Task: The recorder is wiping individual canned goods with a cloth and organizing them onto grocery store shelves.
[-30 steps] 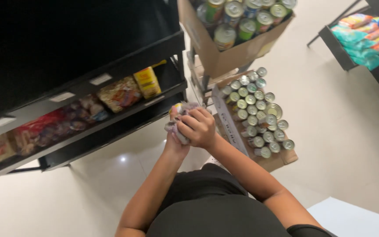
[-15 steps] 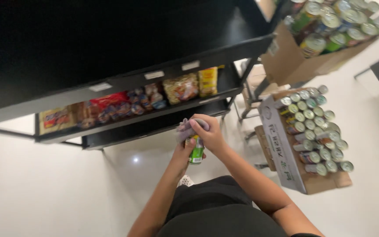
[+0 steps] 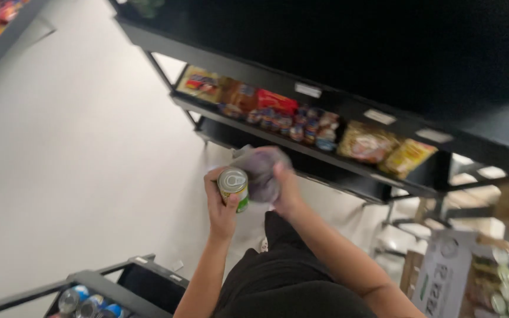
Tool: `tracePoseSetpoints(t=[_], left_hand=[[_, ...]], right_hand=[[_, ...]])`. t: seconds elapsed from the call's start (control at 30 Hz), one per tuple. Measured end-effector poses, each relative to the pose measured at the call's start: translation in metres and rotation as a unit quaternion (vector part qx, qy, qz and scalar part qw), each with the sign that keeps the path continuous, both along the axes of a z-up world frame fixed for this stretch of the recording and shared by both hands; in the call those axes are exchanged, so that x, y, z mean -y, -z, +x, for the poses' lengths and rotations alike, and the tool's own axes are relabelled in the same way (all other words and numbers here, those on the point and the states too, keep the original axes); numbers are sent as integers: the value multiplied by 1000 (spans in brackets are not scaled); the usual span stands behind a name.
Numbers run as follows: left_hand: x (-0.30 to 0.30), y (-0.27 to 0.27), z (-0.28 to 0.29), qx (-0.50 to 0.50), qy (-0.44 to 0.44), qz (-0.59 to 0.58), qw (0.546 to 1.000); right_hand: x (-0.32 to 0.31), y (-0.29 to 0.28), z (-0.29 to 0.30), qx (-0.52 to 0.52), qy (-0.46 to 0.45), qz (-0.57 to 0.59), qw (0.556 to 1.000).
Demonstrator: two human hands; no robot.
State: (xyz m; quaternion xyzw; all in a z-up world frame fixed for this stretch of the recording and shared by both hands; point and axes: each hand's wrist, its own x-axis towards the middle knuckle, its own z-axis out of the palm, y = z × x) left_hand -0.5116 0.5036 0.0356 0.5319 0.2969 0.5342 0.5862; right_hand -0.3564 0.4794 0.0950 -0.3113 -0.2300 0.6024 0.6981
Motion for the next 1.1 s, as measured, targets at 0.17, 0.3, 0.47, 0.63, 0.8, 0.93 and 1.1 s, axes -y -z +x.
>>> tracePoseSetpoints(t=[0.17, 0.3, 0.47, 0.63, 0.8, 0.93, 1.1], left_hand=[[-45, -2, -19, -68, -162, 81, 981], [-86, 3, -20, -85, -230, 79, 966], [-155, -4, -28, -116, -216, 129, 961], [-236, 1, -41, -117, -184, 149, 965], [-304, -18, -61, 115, -328, -115, 931], [-350, 25, -71, 300, -155, -243, 909], [-377, 10, -76, 407, 114, -412, 807]], right_hand=[[-46, 28, -49, 414, -32, 123, 902], [-118, 99, -44, 233, -122, 48, 964], [-215, 120, -47, -20, -251, -99, 963], [-284, 106, -67, 90, -274, -158, 944], [-305, 48, -115, 445, -132, 205, 862], [-344, 39, -124, 727, 74, 364, 578], [-393, 55, -107, 731, 192, 440, 485]])
